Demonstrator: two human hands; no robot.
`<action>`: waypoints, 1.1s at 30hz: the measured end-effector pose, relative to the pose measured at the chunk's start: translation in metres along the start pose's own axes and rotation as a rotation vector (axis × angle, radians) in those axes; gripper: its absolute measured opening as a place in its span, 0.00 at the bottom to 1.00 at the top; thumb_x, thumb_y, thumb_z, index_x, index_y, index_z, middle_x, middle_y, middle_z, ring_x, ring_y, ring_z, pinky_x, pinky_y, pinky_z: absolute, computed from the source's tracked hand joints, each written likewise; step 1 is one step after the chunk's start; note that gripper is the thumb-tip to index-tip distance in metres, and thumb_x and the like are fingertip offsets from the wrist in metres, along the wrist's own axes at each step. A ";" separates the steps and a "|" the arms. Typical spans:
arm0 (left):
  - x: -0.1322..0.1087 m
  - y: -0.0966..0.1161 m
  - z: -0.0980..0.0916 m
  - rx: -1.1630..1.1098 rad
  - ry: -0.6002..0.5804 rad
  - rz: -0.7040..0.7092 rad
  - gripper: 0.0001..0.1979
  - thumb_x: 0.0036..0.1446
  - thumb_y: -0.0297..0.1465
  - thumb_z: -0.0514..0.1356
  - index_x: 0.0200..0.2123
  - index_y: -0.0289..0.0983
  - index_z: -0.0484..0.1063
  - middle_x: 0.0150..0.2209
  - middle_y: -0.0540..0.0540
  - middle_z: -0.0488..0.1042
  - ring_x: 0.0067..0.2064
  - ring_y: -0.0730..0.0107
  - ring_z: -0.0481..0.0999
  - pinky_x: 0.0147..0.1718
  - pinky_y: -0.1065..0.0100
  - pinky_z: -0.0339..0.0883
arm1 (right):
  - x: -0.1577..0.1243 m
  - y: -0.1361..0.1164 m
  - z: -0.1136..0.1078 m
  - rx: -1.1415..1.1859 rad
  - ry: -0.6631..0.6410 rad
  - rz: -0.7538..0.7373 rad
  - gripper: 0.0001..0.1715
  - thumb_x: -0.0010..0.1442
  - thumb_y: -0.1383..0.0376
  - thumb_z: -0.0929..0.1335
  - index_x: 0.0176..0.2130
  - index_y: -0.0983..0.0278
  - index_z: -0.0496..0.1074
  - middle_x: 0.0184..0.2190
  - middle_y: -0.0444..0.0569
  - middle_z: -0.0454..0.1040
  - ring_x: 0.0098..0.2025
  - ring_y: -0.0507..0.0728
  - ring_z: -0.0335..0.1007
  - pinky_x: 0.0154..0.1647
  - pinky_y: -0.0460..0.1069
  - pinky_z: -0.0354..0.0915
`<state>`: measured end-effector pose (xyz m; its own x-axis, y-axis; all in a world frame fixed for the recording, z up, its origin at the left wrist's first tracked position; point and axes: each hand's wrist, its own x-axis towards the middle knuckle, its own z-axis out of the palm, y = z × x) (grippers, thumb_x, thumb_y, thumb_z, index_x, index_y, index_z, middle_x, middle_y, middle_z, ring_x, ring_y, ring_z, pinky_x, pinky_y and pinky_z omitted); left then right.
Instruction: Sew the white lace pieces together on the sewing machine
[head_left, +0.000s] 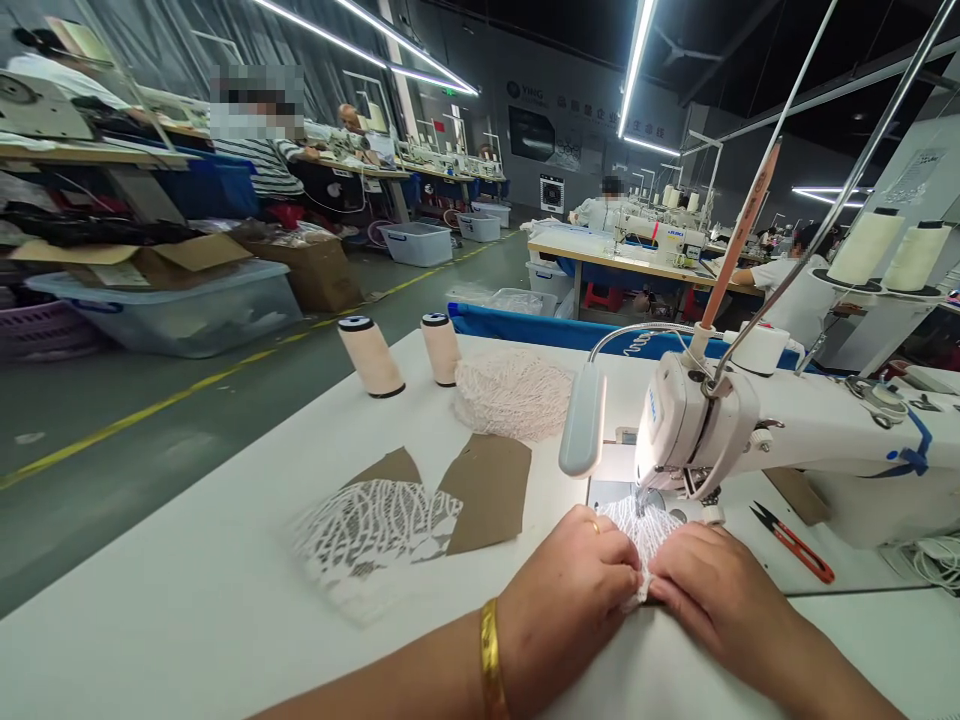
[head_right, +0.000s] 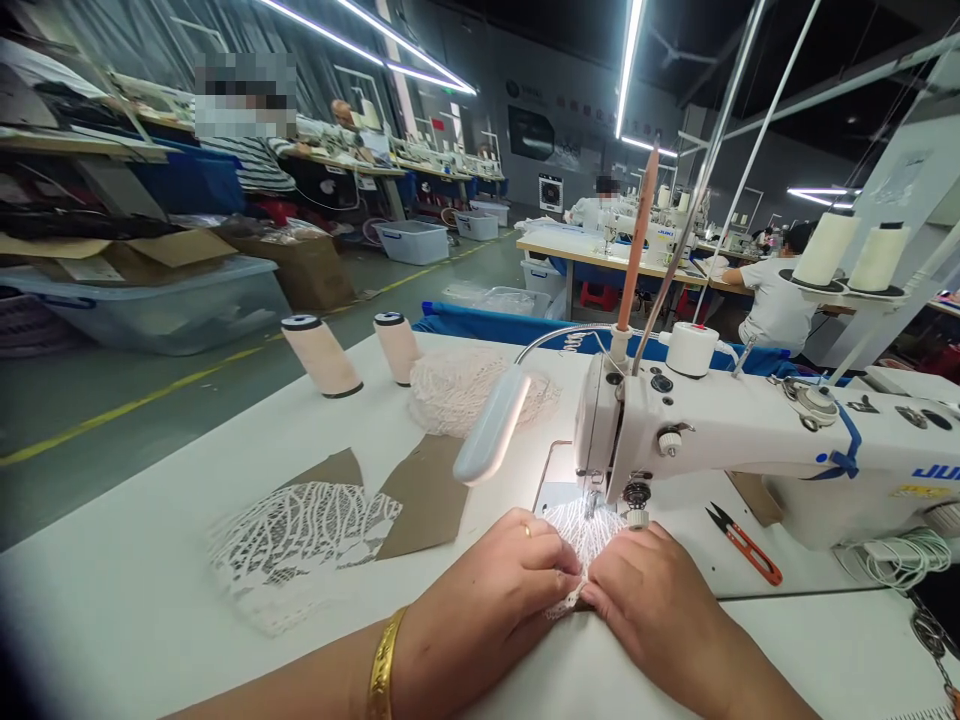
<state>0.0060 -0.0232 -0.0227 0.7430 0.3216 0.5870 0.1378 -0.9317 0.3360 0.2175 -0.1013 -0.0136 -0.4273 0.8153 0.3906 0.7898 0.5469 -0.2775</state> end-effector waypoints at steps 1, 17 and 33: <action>0.001 -0.001 0.001 0.010 0.004 -0.002 0.10 0.63 0.22 0.61 0.30 0.38 0.75 0.35 0.52 0.81 0.36 0.67 0.75 0.42 0.61 0.61 | 0.000 0.001 0.001 -0.009 0.003 0.004 0.17 0.78 0.64 0.60 0.34 0.60 0.63 0.31 0.43 0.72 0.33 0.55 0.65 0.37 0.50 0.56; 0.019 -0.026 0.001 -0.033 -0.120 -0.160 0.08 0.61 0.24 0.60 0.32 0.39 0.78 0.34 0.49 0.78 0.37 0.65 0.74 0.41 0.63 0.62 | 0.003 0.014 0.012 -0.017 0.015 0.126 0.11 0.71 0.59 0.69 0.51 0.60 0.69 0.44 0.51 0.78 0.44 0.63 0.73 0.41 0.55 0.69; 0.019 -0.019 -0.020 -0.150 -0.227 -0.087 0.13 0.70 0.34 0.60 0.31 0.38 0.77 0.35 0.49 0.80 0.38 0.65 0.75 0.42 0.64 0.63 | 0.004 0.006 0.011 -0.044 0.090 -0.003 0.17 0.63 0.79 0.60 0.39 0.60 0.70 0.33 0.46 0.75 0.35 0.58 0.69 0.34 0.50 0.60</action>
<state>0.0041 0.0040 -0.0031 0.8626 0.3371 0.3771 0.1215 -0.8618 0.4926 0.2155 -0.0925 -0.0232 -0.3900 0.7921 0.4696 0.8080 0.5390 -0.2380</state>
